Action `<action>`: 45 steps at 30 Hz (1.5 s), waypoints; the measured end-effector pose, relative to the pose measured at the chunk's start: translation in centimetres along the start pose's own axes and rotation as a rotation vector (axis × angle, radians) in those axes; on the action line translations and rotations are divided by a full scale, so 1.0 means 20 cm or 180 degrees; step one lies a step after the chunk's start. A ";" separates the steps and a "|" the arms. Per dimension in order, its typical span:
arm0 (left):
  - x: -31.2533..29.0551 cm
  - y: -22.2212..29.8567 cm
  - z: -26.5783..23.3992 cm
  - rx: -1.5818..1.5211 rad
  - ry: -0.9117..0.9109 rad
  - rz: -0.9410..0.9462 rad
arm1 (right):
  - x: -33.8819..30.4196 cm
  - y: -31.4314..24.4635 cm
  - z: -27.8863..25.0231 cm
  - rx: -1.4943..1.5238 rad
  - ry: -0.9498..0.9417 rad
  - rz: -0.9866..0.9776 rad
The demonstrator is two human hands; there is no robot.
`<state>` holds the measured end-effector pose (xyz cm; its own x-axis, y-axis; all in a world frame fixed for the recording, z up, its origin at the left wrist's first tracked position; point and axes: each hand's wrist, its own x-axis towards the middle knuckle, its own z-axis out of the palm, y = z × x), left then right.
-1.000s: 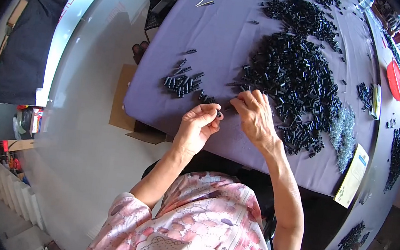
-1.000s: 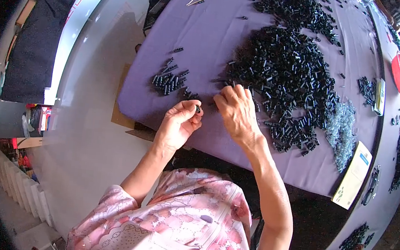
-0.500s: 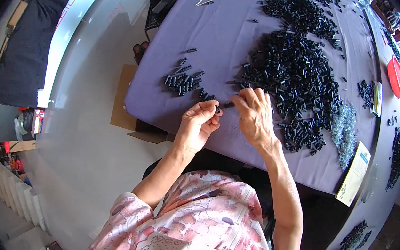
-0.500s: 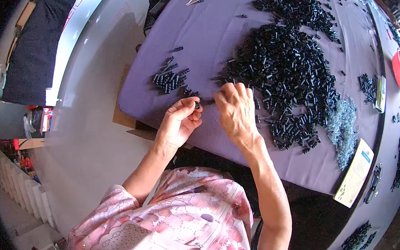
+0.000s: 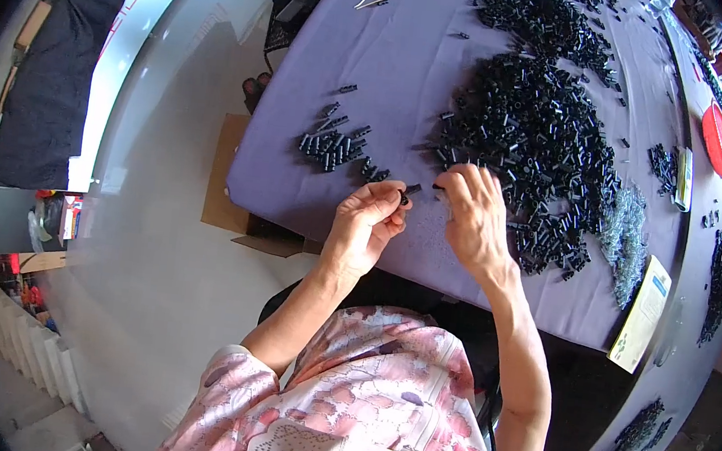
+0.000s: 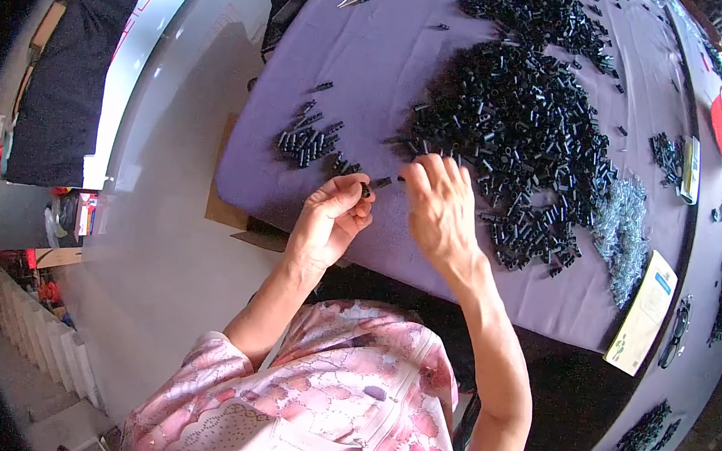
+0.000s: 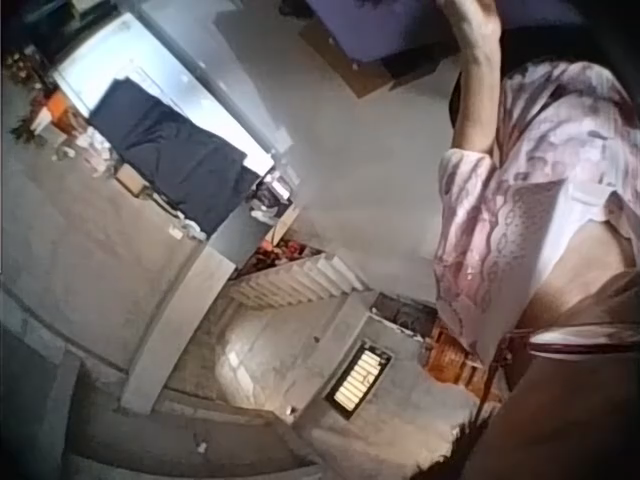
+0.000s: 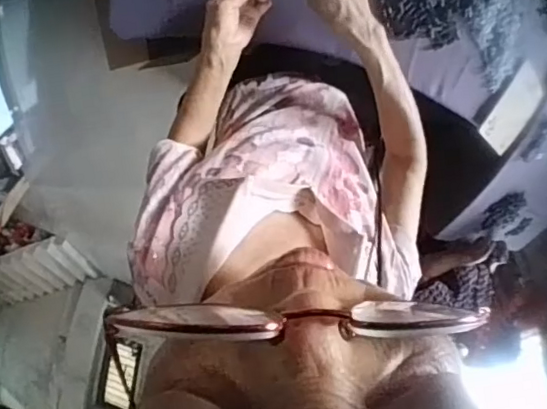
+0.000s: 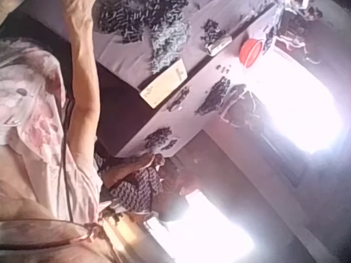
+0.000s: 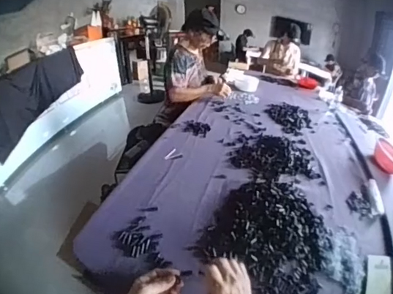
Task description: Assembling small black plastic components by hand at a workbench.
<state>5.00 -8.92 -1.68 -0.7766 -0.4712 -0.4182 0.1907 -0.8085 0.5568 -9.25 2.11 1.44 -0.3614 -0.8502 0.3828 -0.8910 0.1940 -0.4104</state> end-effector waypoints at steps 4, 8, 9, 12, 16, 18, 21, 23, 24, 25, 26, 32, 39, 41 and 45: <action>0.00 -0.04 0.07 0.0105 -0.0175 -0.0001 | -0.15 -0.06 -0.05 0.2789 0.0103 0.1531; 0.00 -0.09 0.17 0.0187 -0.0378 -0.0030 | -0.25 -0.08 -0.10 0.4369 0.0351 0.2409; 0.00 -0.11 0.19 0.0163 -0.0440 -0.0069 | -0.27 -0.09 -0.11 0.4682 0.0417 0.2634; 0.00 -0.15 0.25 0.0222 -0.0525 -0.0057 | -0.32 -0.10 -0.13 0.4815 0.0732 0.2644; -0.01 -0.20 0.30 0.0331 -0.0488 -0.0090 | -0.37 -0.08 -0.16 0.4733 0.0947 0.2563; -0.01 -0.22 0.31 0.0367 -0.0522 -0.0089 | -0.39 -0.08 -0.17 0.4672 0.0959 0.2553; -0.02 -0.24 0.33 0.0423 -0.0585 -0.0045 | -0.40 -0.09 -0.19 0.4622 0.1120 0.2473; -0.02 -0.26 0.35 0.0455 -0.0627 -0.0027 | -0.41 -0.08 -0.19 0.4669 0.1137 0.2312; -0.03 -0.26 0.35 0.0483 -0.0642 -0.0029 | -0.42 -0.07 -0.20 0.4677 0.1156 0.2317; -0.04 -0.26 0.36 0.0510 -0.0657 -0.0032 | -0.42 -0.07 -0.20 0.4673 0.1126 0.2365; -0.04 -0.26 0.36 0.0523 -0.0661 -0.0043 | -0.42 -0.07 -0.21 0.4669 0.1096 0.2413; -0.05 -0.28 0.37 0.0606 -0.0772 0.0072 | -0.41 -0.10 -0.24 0.4522 0.1230 0.2465; -0.08 -0.32 0.39 0.0845 -0.0719 0.0491 | -0.44 -0.10 -0.21 0.4740 0.1395 0.2496; -0.08 -0.32 0.39 0.0939 -0.0731 0.0603 | -0.43 -0.11 -0.21 0.4692 0.1452 0.2420; -0.09 -0.33 0.40 0.1160 -0.0719 0.0995 | -0.41 -0.12 -0.22 0.4498 0.1398 0.2514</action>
<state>0.35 0.16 1.22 -0.8337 -0.5499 -0.0498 0.2439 -0.4476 0.8603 -5.28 10.76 3.01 -0.8310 -0.5263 -0.1801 0.3756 -0.2921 -0.8796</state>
